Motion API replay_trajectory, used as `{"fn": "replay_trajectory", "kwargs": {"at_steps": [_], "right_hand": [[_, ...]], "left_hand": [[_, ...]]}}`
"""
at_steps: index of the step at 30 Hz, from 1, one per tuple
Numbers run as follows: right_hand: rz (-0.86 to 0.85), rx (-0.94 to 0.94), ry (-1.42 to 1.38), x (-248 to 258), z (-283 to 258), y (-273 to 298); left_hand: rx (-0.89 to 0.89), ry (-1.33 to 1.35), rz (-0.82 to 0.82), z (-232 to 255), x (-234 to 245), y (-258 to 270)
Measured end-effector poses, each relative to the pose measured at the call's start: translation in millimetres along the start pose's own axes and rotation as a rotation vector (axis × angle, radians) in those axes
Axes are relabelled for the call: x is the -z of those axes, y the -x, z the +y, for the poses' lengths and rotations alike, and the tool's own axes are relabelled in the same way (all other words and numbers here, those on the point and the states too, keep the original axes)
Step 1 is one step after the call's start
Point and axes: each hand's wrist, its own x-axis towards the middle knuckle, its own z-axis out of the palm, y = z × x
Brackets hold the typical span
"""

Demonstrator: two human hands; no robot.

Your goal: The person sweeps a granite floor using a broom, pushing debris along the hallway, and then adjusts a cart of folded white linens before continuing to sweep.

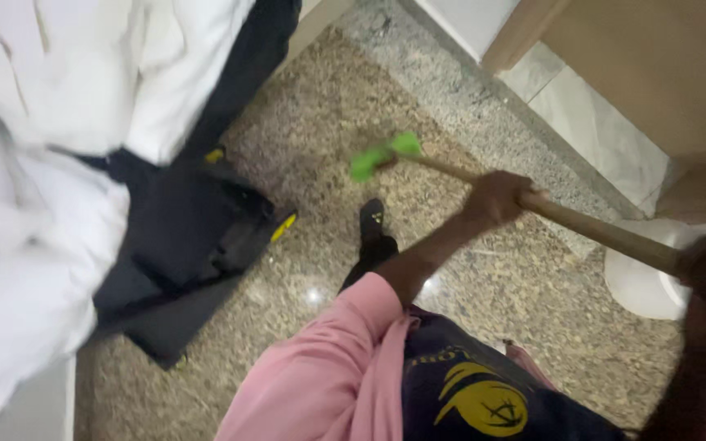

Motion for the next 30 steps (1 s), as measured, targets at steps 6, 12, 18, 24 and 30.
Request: {"fn": "replay_trajectory", "kwargs": {"at_steps": [6,12,18,24,30], "right_hand": [[0.15,0.042,0.057,-13,-88,-59],[0.248,0.019,-0.168,-52,-45,-100],[0.164,0.158,-0.457,-115,-18,-148],[0.331,0.196,-0.554,-124,-29,-257],[0.159,0.133,-0.336,-144,-12,-403]], "left_hand": [[-0.369,0.163,0.035,-4,-4,-18],[-0.5,0.256,0.056,-93,26,-62],[-0.311,-0.231,0.238,-175,85,-127],[-0.368,0.071,0.533,-71,185,-175],[-0.327,0.021,0.738,-27,250,-245]]}}
